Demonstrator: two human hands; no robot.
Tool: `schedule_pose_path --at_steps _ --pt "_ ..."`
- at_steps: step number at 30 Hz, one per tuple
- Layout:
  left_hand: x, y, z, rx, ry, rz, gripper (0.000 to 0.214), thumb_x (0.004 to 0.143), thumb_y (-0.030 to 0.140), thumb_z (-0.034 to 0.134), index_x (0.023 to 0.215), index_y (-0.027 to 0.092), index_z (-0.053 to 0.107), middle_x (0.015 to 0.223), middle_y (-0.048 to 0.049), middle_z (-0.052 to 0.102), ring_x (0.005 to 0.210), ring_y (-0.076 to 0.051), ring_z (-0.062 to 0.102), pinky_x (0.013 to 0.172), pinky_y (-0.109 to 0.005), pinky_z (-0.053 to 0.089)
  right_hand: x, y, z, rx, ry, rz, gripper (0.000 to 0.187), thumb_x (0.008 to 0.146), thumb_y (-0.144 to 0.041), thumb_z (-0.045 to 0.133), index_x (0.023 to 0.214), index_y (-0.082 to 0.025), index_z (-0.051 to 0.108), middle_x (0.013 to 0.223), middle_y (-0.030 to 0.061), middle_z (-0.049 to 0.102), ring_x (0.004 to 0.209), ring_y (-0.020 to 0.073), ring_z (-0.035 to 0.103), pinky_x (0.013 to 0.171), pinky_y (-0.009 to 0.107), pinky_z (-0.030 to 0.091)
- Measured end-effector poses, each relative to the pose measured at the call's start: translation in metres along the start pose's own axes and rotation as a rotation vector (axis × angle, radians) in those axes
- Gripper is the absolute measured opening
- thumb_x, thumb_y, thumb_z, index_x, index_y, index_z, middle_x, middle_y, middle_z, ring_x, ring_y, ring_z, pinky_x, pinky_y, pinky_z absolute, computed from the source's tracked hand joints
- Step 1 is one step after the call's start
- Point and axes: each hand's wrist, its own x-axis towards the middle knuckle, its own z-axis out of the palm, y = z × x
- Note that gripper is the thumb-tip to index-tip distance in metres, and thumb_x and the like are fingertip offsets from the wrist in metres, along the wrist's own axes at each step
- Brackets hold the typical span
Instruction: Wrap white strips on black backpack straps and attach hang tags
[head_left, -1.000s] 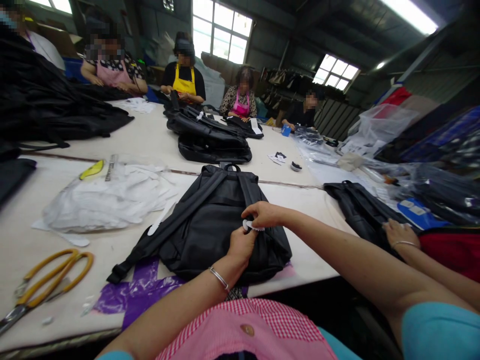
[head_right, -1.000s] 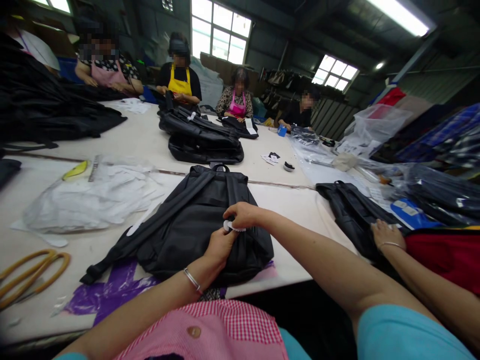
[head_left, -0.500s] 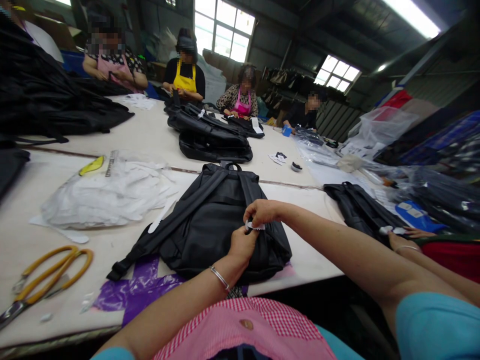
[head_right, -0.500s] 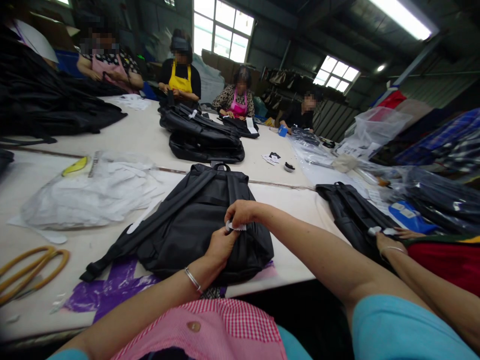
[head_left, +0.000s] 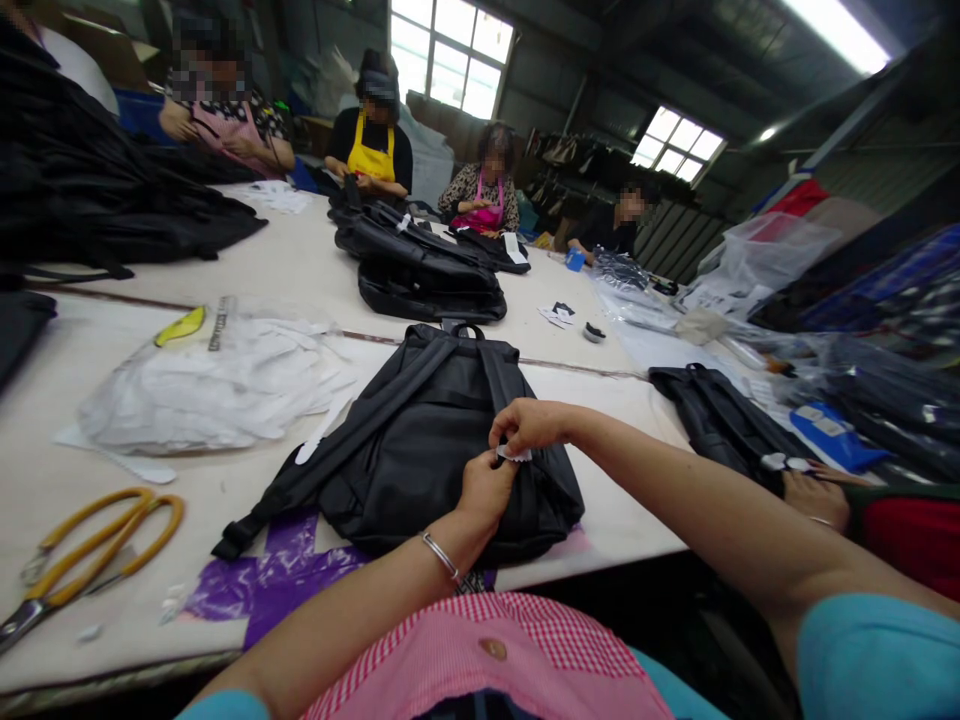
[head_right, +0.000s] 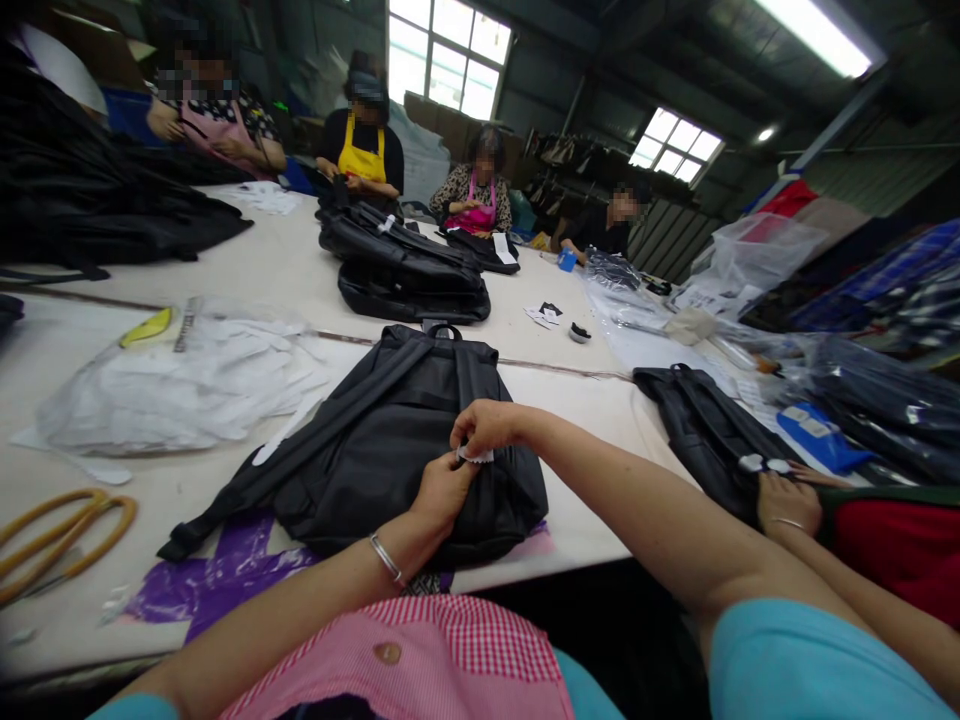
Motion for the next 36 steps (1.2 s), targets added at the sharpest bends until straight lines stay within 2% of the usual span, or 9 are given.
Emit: schedule_pose_path --at_steps 5,10,15,18,21,25,29,33,36 --pt "0.001 -0.002 0.000 0.028 0.008 0.003 0.036 0.065 0.043 0.078 0.081 0.011 0.074 0.076 -0.0065 0.071 0.069 -0.017 0.059 0.066 -0.027 0.043 0.002 -0.003 0.001 -0.036 0.023 0.031 0.021 0.066 -0.015 0.069 0.086 -0.017 0.073 0.058 -0.0038 0.061 0.055 0.0099 0.056 0.052 0.018 0.041" --pt "0.001 -0.001 0.000 -0.017 0.004 -0.003 0.037 0.064 0.043 0.079 0.084 0.012 0.075 0.077 -0.0065 0.071 0.070 -0.018 0.059 0.067 -0.028 0.043 0.003 -0.010 0.006 -0.206 0.084 -0.002 0.018 0.069 -0.017 0.069 0.086 -0.017 0.074 0.061 -0.0026 0.063 0.058 0.0107 0.056 0.054 0.019 0.039" --pt "0.001 -0.001 -0.002 0.015 -0.007 0.007 0.035 0.067 0.043 0.077 0.081 0.012 0.074 0.075 -0.0058 0.070 0.067 -0.017 0.057 0.062 -0.026 0.040 -0.002 -0.019 0.008 -0.386 0.176 -0.034 0.015 0.070 -0.019 0.070 0.084 -0.019 0.075 0.066 -0.0011 0.065 0.061 0.0108 0.055 0.057 0.020 0.038" --pt "0.000 0.000 -0.002 0.046 0.002 0.022 0.033 0.067 0.042 0.076 0.079 0.011 0.074 0.072 -0.0050 0.069 0.065 -0.016 0.056 0.061 -0.025 0.040 -0.002 -0.016 0.009 -0.339 0.184 -0.011 0.017 0.069 -0.019 0.068 0.085 -0.018 0.074 0.063 -0.0017 0.063 0.058 0.0101 0.054 0.055 0.020 0.037" --pt "0.000 0.000 -0.002 0.078 0.010 0.014 0.035 0.068 0.044 0.075 0.080 0.011 0.074 0.071 -0.0044 0.068 0.064 -0.015 0.055 0.060 -0.025 0.039 0.001 -0.006 0.008 -0.153 0.155 0.025 0.019 0.068 -0.018 0.067 0.087 -0.017 0.073 0.060 -0.0028 0.061 0.056 0.0102 0.054 0.052 0.020 0.039" --pt "0.000 -0.001 -0.002 0.098 0.003 -0.001 0.037 0.070 0.044 0.073 0.087 0.010 0.074 0.073 -0.0049 0.069 0.065 -0.016 0.057 0.061 -0.026 0.041 0.005 0.003 0.008 0.026 0.119 -0.003 0.027 0.068 -0.018 0.065 0.094 -0.015 0.072 0.059 -0.0040 0.059 0.056 0.0102 0.054 0.053 0.020 0.042" --pt "0.002 -0.003 -0.002 0.101 -0.009 -0.015 0.039 0.070 0.045 0.072 0.087 0.010 0.073 0.077 -0.0076 0.070 0.068 -0.018 0.059 0.061 -0.026 0.042 0.006 0.000 0.008 -0.041 0.108 -0.008 0.036 0.066 -0.015 0.064 0.101 -0.015 0.072 0.060 -0.0044 0.057 0.057 0.0100 0.054 0.053 0.019 0.041" --pt "0.002 -0.004 -0.003 0.090 -0.014 -0.019 0.042 0.069 0.048 0.073 0.088 0.010 0.073 0.081 -0.0087 0.071 0.071 -0.020 0.060 0.063 -0.027 0.043 0.009 -0.008 0.006 -0.149 0.115 0.061 0.045 0.065 -0.012 0.063 0.109 -0.016 0.071 0.063 -0.0031 0.060 0.057 0.0100 0.053 0.052 0.019 0.039" --pt "0.001 -0.002 -0.003 0.075 -0.015 -0.015 0.042 0.069 0.047 0.073 0.089 0.011 0.073 0.082 -0.0082 0.071 0.071 -0.019 0.060 0.064 -0.027 0.044 0.010 -0.011 0.006 -0.157 0.110 0.123 0.042 0.062 -0.009 0.060 0.101 -0.016 0.073 0.068 -0.0013 0.064 0.060 0.0110 0.056 0.052 0.018 0.041"
